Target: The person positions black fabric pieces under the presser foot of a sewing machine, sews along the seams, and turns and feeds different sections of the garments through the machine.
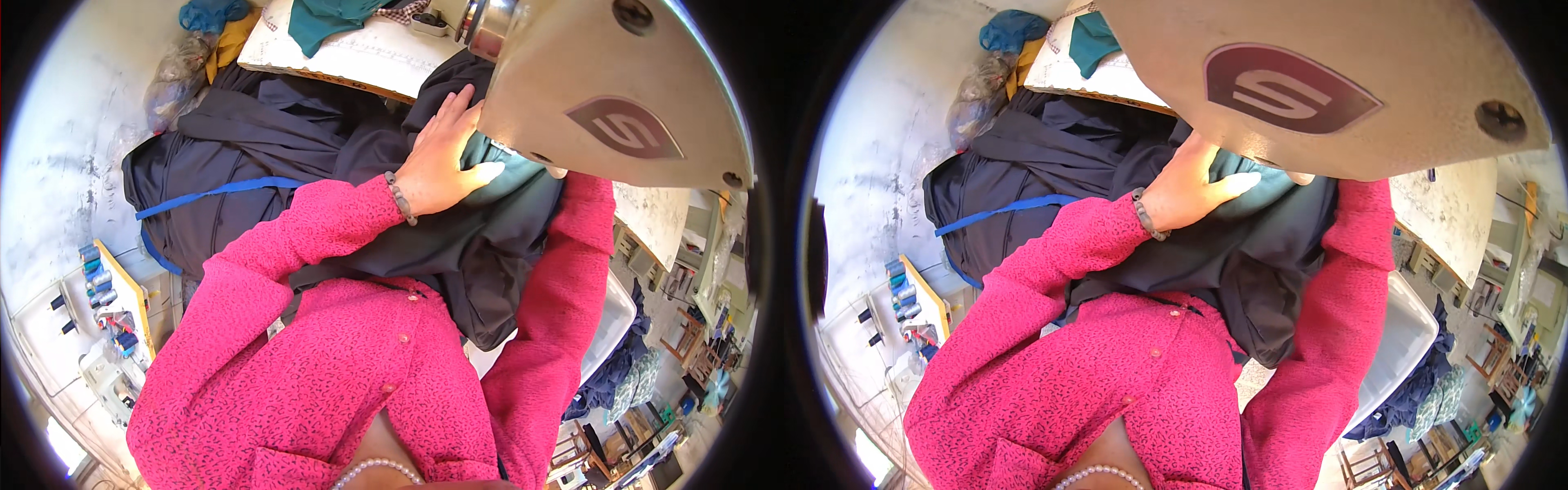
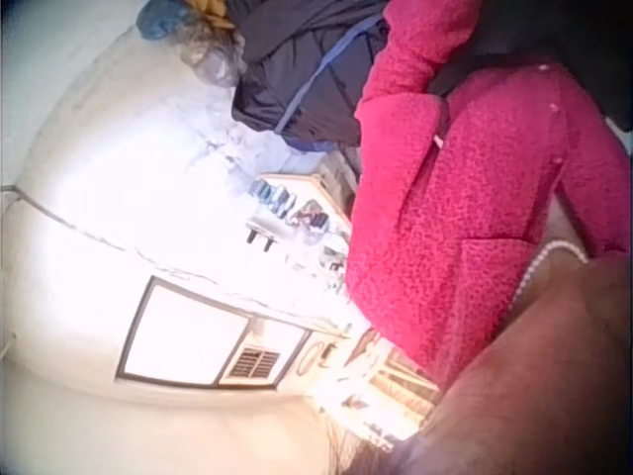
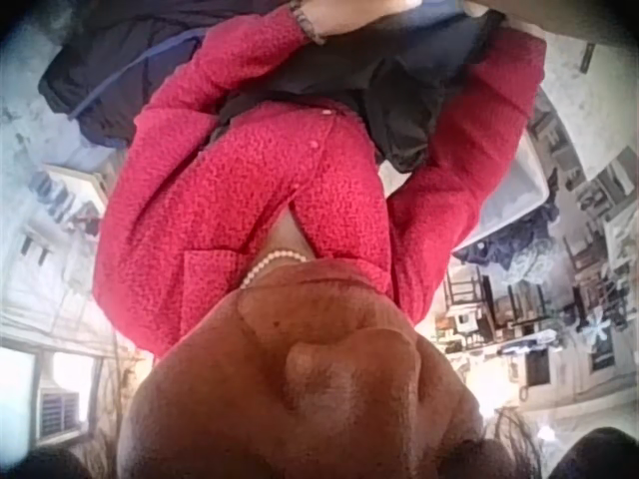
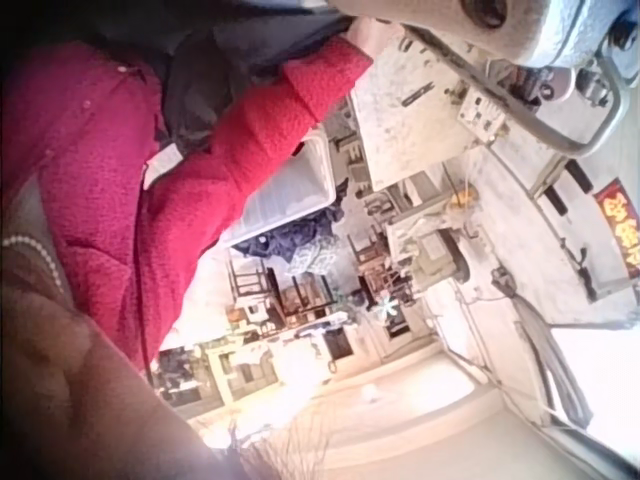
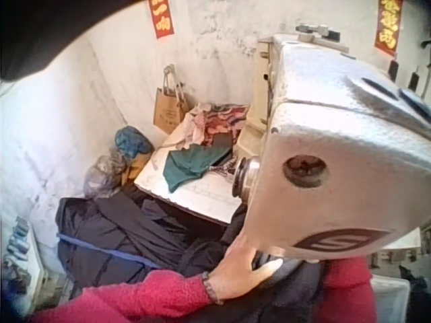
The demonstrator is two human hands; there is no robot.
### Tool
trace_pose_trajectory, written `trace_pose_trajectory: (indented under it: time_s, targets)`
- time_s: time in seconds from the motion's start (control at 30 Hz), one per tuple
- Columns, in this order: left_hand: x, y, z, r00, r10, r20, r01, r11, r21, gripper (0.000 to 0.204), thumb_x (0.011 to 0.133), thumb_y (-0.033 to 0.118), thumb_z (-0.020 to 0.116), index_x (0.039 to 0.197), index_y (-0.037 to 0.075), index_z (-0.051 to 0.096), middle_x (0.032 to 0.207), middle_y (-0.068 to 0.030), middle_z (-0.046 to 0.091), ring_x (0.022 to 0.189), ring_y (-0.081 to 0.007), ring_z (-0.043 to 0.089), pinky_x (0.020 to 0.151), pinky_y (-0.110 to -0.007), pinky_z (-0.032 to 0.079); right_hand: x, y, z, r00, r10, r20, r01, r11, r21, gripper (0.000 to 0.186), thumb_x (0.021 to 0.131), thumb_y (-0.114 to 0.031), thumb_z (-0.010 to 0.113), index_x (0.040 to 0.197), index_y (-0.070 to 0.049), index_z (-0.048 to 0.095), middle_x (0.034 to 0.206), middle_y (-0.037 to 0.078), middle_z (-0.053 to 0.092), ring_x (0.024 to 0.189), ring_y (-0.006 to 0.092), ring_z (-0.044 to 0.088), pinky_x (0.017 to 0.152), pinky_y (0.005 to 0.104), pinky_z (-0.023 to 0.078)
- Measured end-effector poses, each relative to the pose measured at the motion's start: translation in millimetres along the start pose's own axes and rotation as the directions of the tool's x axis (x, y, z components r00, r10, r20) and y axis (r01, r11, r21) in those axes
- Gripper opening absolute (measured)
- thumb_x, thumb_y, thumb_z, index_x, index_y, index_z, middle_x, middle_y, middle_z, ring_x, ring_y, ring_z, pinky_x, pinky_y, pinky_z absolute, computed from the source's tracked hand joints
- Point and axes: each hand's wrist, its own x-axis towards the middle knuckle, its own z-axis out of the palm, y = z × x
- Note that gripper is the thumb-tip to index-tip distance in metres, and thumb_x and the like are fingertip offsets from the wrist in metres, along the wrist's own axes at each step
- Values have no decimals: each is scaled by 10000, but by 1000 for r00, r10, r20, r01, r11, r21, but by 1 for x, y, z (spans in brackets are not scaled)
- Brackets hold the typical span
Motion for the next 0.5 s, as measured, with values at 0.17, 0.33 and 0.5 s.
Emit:
trace_pose_trajectory:
  time_s: [0.17, 0.33, 0.5]
  targets:
    - [0, 3, -2, 999, 10, 33, -9, 999, -39, 823, 749, 370, 700, 1405, 42, 329, 1502, -240, 191, 1401, -409, 154, 1108, -479, 218, -2, 3, -5, 1000, 1, 13, -1, 1000, -4, 303, 715, -134, 725, 999, -41, 673, 966, 72, 678, 918, 189, 626, 823, 341, 477]
    - [-16, -1, -7, 970, 26, -242, -45, 996, -72, 719, 740, 288, 753, 1309, 11, 412, 1337, -190, 434, 1253, -335, 411, 1030, -399, 354, -14, 2, 2, 997, 0, 72, 0, 1000, -4, 298, 715, -135, 724, 994, -43, 675, 964, 72, 678, 916, 189, 627, 821, 342, 478]
    - [-26, -3, -12, 959, -233, -161, 199, 958, -205, 292, 813, 241, 721, 902, 26, 544, 828, -10, 519, 763, -95, 465, 668, -256, 392, -28, 2, 7, 991, 2, 135, -3, 1000, 7, 293, 715, -136, 723, 989, -45, 677, 962, 73, 679, 913, 190, 628, 819, 343, 478]
